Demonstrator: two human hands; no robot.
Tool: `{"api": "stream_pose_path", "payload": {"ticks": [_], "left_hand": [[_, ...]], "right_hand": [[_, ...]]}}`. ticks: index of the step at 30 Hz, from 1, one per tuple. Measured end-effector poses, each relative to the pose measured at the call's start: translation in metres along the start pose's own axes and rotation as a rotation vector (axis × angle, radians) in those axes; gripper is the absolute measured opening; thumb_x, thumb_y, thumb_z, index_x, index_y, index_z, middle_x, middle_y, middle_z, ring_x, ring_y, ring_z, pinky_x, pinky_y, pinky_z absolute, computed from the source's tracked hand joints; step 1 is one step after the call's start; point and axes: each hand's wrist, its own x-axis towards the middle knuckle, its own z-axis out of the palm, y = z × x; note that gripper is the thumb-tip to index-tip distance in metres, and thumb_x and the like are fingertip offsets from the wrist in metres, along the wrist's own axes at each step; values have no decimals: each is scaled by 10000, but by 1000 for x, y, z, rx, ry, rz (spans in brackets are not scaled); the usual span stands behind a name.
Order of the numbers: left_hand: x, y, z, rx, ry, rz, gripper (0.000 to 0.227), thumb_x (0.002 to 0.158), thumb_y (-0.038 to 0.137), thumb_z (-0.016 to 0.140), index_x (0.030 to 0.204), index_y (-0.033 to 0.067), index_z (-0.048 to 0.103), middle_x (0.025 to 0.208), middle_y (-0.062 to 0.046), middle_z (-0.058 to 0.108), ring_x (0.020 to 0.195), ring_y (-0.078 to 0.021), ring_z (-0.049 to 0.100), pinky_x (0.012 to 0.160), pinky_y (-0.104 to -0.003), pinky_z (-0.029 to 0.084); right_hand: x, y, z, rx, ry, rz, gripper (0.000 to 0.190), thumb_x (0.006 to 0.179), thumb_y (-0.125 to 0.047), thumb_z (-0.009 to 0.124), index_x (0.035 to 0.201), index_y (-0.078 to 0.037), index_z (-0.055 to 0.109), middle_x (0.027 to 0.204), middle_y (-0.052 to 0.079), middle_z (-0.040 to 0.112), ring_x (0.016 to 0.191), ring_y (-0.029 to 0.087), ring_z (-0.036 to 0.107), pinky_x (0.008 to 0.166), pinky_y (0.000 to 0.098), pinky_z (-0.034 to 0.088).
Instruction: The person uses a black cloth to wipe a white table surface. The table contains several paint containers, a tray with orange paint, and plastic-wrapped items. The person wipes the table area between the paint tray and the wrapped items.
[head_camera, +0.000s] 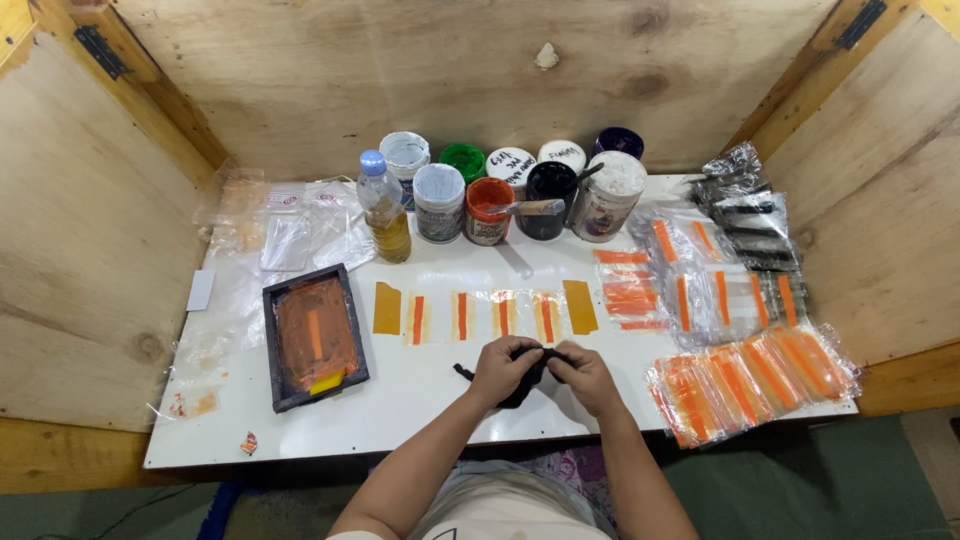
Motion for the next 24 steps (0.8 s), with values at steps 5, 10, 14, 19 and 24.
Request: {"api": "stream_pose_path", "payload": {"ticks": [5, 10, 14, 19, 24], "left_hand": [[-20, 27, 13, 269, -110, 75, 218, 974, 266, 678, 1092, 100, 756, 935, -153, 715, 927, -324, 690, 786, -409, 540], [-29, -5, 45, 614, -240, 442, 283, 987, 93, 537, 1220, -42, 624, 960, -227, 658, 929, -416, 639, 766, -466, 513], [-36, 16, 51, 300, -386, 357, 397, 1015, 121, 540, 1362, -73, 543, 1125, -247, 637, 1102, -418, 603, 902, -457, 500], [-38, 58, 41, 559, -534, 360, 498, 1001, 270, 597, 1399, -27, 564, 1305, -239, 630, 1247, -383, 594, 1031, -458, 476], [-23, 29, 44, 401, -558, 142, 400, 1020, 242, 596, 1317, -22, 643, 1219, -248, 692, 1212, -402, 633, 1028, -478, 507]], "right_hand": [[-5, 14, 11, 434, 176, -70, 159, 988, -32, 598, 975, -75, 751, 1218, 159, 717, 1117, 233, 670, 981, 353, 493], [-6, 32, 4, 610, 367, 45, 98, 990, -10, 603, 997, -97, 649, 937, 206, 771, 896, 251, 759, 858, 306, 565], [-7, 22, -15, 339, 466, 51, 65, 962, 8, 636, 998, -39, 663, 760, 143, 717, 638, 176, 698, 625, 245, 569], [3, 9, -47, 21, 475, 8, 112, 988, -31, 580, 1003, -45, 691, 535, 93, 574, 414, 150, 550, 422, 221, 455], [35, 10, -64, -1036, 93, 240, 425, 1031, -432, 491, 1412, -311, 634, 1284, 95, 670, 1173, 315, 666, 989, 435, 523]]}}
